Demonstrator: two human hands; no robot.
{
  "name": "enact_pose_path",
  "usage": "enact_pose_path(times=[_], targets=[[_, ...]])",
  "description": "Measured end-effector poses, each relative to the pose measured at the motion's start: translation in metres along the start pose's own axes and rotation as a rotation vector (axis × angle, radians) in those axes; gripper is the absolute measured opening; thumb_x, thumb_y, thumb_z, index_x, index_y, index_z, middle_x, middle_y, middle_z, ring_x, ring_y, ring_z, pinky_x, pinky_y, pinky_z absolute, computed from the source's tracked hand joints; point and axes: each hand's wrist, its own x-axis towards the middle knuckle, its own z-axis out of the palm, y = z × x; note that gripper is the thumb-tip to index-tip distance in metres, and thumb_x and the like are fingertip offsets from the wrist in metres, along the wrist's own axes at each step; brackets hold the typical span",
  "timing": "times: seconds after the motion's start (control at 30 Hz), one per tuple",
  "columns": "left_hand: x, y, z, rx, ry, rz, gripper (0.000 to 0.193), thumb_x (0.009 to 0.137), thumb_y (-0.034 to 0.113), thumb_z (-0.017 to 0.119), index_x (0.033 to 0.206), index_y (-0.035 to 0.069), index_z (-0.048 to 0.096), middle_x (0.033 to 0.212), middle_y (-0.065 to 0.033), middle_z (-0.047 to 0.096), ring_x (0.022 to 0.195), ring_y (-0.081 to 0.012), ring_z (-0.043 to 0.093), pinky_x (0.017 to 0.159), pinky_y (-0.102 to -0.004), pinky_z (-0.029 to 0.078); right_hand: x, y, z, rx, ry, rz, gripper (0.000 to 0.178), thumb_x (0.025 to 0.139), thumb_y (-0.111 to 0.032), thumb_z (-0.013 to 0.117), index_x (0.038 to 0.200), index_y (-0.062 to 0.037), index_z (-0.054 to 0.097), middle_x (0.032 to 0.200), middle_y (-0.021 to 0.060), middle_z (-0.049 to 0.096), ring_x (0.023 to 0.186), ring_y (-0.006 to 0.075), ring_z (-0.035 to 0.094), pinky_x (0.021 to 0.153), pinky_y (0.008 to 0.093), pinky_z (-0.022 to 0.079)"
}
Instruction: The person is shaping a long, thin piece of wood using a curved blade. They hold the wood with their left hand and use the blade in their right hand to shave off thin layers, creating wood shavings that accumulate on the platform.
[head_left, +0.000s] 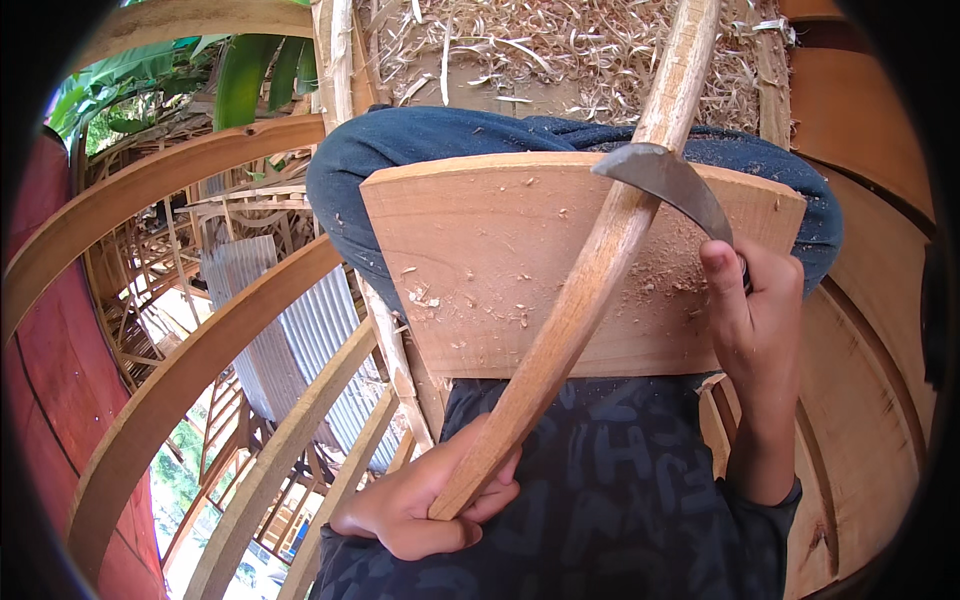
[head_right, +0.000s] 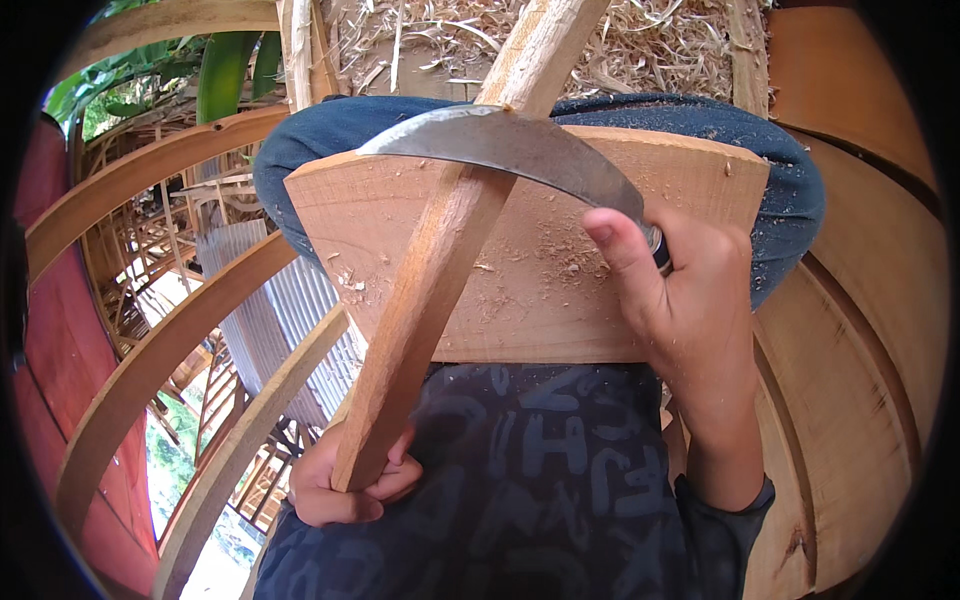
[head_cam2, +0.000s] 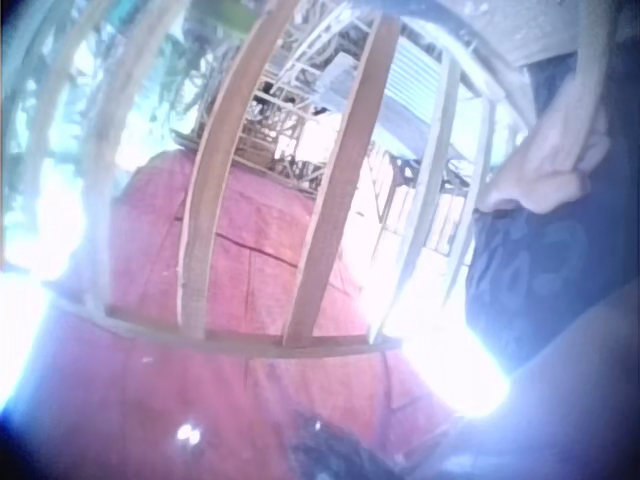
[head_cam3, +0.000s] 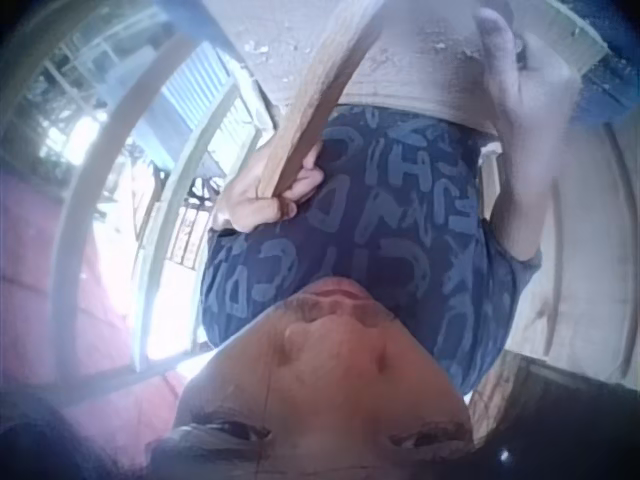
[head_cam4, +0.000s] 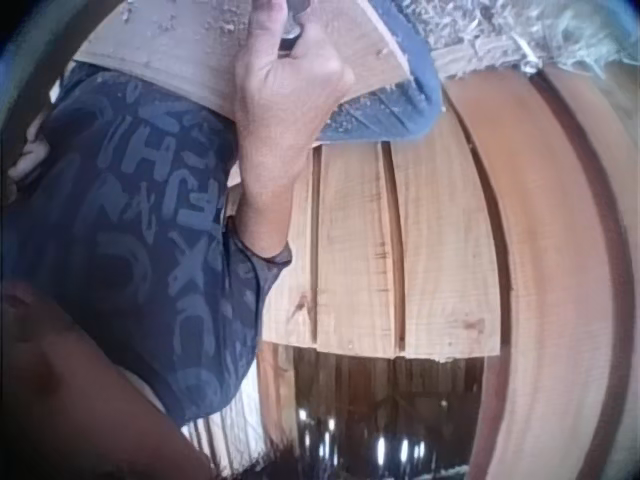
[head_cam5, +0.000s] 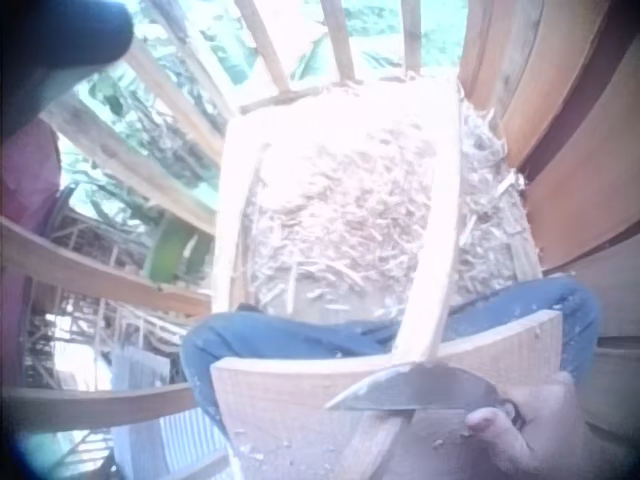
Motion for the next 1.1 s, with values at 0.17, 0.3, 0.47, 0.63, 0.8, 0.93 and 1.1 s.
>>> enact_pose_path(times=[0.17,0.3,0.47,0.63,0.8,0.93,1.1], targets=[[0.007,0.002,-0.005,0.107,-0.165,0.002,0.046,0.063,-0.01,0.044,0.106,0.001,0.031,0.082,-0.0043,0.031,0.06,-0.0096,0.032,0.053,-0.0245,0.026,-0.03,-0.028,0.008,0.016,-0.151,-0.293,0.045,0.079,-0.038,0.07,0.063,0.0025,0.058,0.047,0.0151,0.046,0.04,0.0292,0.045,0.04,0.0332,0.034],[0.001,-0.006,-0.003,0.044,0.015,0.021,0.045,0.064,-0.01,0.045,0.105,0.001,0.032,0.083,-0.0048,0.032,0.059,-0.0098,0.033,0.053,-0.0243,0.026,-0.007,-0.007,0.006,-0.015,-0.049,-0.068,0.046,0.077,-0.04,0.071,0.062,0.0009,0.055,0.048,0.0145,0.046,0.04,0.029,0.046,0.04,0.0348,0.036],[0.007,0.002,-0.005,0.16,-0.091,0.015,0.045,0.063,-0.01,0.045,0.104,0.001,0.032,0.083,-0.0048,0.032,0.059,-0.0094,0.033,0.053,-0.0241,0.026,-0.028,-0.036,0.003,-0.051,-0.203,-0.372,0.047,0.079,-0.038,0.07,0.059,0.0012,0.054,0.045,0.0139,0.046,0.039,0.0251,0.05,0.039,0.0341,0.036],[0.001,-0.006,-0.004,0.062,0.032,0.006,0.046,0.063,-0.009,0.046,0.106,0.001,0.033,0.083,-0.0047,0.032,0.058,-0.0096,0.033,0.053,-0.0242,0.027,0.004,-0.006,-0.002,-0.043,-0.066,0.074,0.047,0.076,-0.045,0.071,0.063,-0.0028,0.054,0.052,0.0124,0.051,0.044,0.0258,0.054,0.04,0.034,0.039],[0.005,0.008,-0.004,0.033,-0.058,-0.016,0.045,0.063,-0.011,0.045,0.104,0.002,0.032,0.081,-0.0042,0.032,0.058,-0.0095,0.033,0.052,-0.0245,0.026,-0.019,-0.021,0.007,0.017,-0.083,-0.257,0.05,0.081,-0.041,0.068,0.058,0.0007,0.051,0.046,0.0134,0.046,0.041,0.0251,0.052,0.04,0.0335,0.037],[-0.002,-0.004,-0.008,0.045,-0.022,0.006,0.047,0.064,-0.012,0.045,0.106,0.002,0.031,0.08,-0.0038,0.031,0.058,-0.0098,0.033,0.052,-0.0249,0.026,-0.002,-0.015,0.001,-0.1,-0.082,-0.226,0.049,0.078,-0.042,0.07,0.059,-0.0005,0.051,0.047,0.0134,0.047,0.04,0.0263,0.05,0.041,0.0342,0.038],[0.002,0.008,-0.006,0.036,-0.012,-0.016,0.049,0.063,-0.012,0.045,0.108,0.002,0.032,0.077,-0.0036,0.031,0.057,-0.0097,0.032,0.052,-0.0258,0.026,0.006,-0.015,-0.005,-0.1,-0.037,-0.037,0.048,0.077,-0.045,0.069,0.061,-0.0019,0.056,0.046,0.0134,0.048,0.04,0.0277,0.05,0.041,0.0361,0.041]])
